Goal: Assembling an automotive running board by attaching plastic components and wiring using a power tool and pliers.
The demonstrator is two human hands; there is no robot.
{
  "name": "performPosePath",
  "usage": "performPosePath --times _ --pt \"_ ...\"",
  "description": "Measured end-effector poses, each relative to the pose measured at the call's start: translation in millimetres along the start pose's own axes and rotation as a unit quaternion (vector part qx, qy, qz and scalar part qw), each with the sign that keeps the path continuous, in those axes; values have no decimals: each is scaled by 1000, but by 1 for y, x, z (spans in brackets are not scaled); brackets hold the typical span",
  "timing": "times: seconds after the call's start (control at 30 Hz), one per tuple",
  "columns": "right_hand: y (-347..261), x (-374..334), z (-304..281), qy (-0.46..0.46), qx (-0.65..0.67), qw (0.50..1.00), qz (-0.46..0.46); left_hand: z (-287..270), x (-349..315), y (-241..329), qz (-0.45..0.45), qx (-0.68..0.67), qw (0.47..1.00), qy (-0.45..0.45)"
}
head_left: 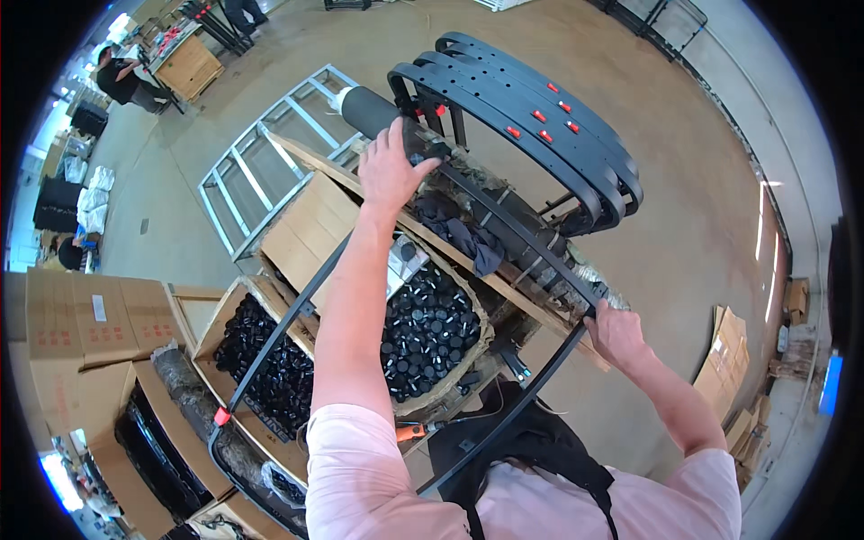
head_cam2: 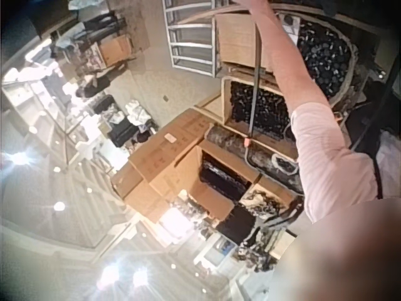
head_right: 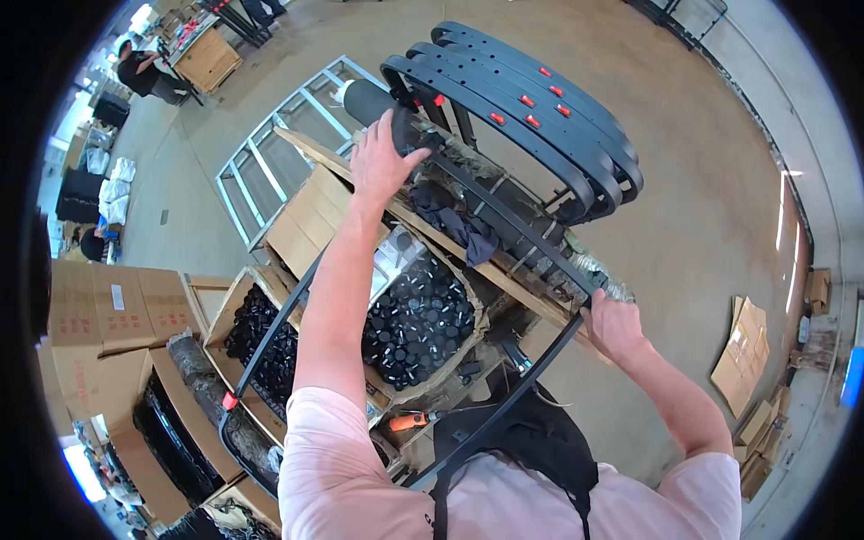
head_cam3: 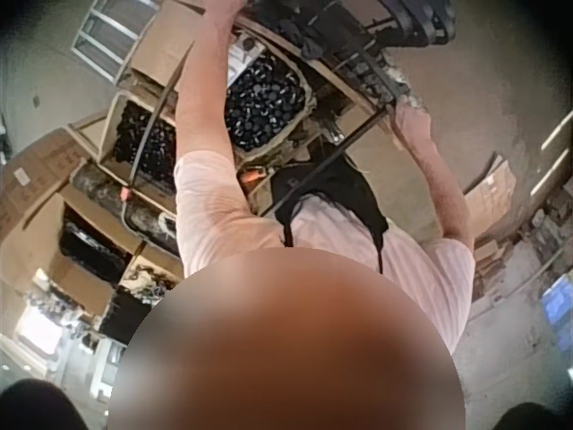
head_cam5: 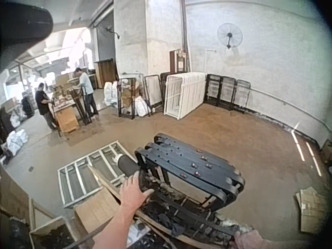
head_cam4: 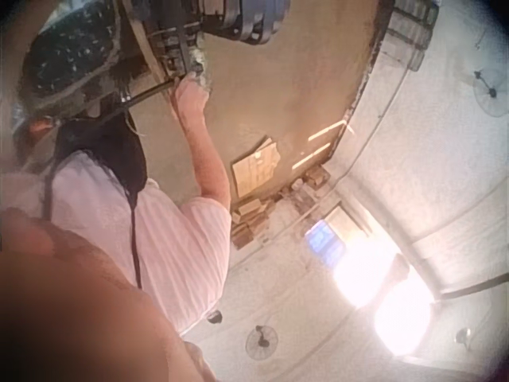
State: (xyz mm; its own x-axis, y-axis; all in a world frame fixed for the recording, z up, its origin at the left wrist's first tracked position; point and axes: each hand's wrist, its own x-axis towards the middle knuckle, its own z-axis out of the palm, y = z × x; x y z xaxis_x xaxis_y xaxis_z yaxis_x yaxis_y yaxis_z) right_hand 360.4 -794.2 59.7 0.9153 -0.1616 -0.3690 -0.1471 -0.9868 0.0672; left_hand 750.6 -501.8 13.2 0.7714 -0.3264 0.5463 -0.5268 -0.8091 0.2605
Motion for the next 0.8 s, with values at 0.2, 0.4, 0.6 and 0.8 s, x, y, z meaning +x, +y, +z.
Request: performPosePath --times 0.2,0.4,0.6,0.8 --pt "-5 1 -5 15 17 1000 5 -27 -19 -107 -252 145 957 15" --pt "8 0 -5 -1 8 1000 -6 -9 31 20 -120 87 929 -339" --pt "14 1 5 46 23 997 -58 5 45 -12 105 40 931 -347" --pt "29 -5 7 28 26 999 -39 1 65 44 -75 120 894 -424"
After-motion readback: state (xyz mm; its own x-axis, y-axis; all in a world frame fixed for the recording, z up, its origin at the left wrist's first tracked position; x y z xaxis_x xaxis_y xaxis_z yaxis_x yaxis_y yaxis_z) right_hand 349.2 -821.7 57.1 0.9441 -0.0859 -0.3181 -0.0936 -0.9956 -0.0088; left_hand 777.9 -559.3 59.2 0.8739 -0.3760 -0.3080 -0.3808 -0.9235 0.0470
